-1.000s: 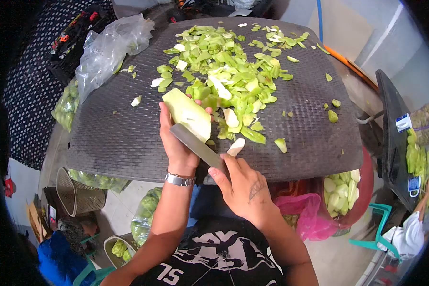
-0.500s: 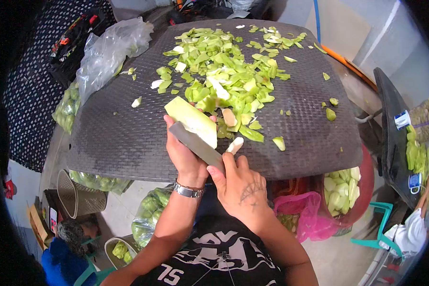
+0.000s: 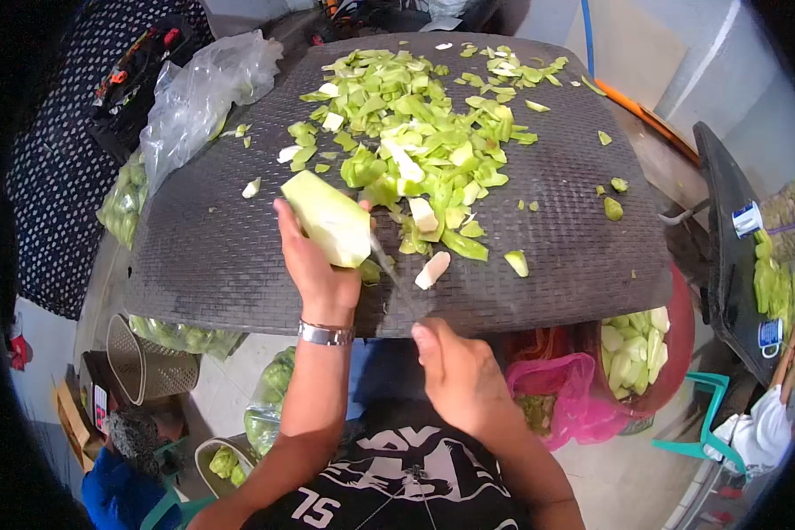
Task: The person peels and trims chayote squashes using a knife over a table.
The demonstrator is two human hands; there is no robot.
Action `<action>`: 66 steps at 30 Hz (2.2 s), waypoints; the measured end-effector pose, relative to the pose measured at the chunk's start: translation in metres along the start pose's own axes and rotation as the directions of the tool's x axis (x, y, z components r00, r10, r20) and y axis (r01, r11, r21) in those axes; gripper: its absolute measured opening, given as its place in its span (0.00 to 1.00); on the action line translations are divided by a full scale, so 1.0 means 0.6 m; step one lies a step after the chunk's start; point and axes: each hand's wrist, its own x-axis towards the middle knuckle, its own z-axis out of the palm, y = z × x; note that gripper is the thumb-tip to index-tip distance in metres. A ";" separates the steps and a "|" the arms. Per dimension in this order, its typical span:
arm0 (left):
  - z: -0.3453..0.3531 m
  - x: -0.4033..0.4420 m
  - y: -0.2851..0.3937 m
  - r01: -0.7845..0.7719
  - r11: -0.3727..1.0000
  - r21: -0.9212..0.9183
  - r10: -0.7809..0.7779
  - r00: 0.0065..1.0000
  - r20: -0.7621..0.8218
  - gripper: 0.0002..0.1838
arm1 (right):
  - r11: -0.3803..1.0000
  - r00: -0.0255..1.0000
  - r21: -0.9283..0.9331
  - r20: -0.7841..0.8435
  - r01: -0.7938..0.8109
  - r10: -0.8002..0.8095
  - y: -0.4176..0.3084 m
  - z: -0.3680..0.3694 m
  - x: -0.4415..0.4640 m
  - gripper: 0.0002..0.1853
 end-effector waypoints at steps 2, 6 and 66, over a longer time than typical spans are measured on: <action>-0.007 0.005 0.000 0.113 0.993 -0.036 -0.110 0.991 0.075 0.28 | 0.995 0.999 0.085 -0.003 0.054 -0.054 -0.004 -0.018 0.008 0.14; -0.007 -0.003 0.001 0.283 0.957 -0.069 -0.266 0.945 0.189 0.25 | 0.971 0.997 0.232 -0.058 0.057 -0.045 -0.024 -0.045 0.038 0.17; 0.022 -0.010 -0.013 0.333 0.885 0.325 -0.409 0.890 0.203 0.34 | 0.928 0.864 -0.147 -0.339 0.342 -0.372 -0.016 -0.027 0.166 0.27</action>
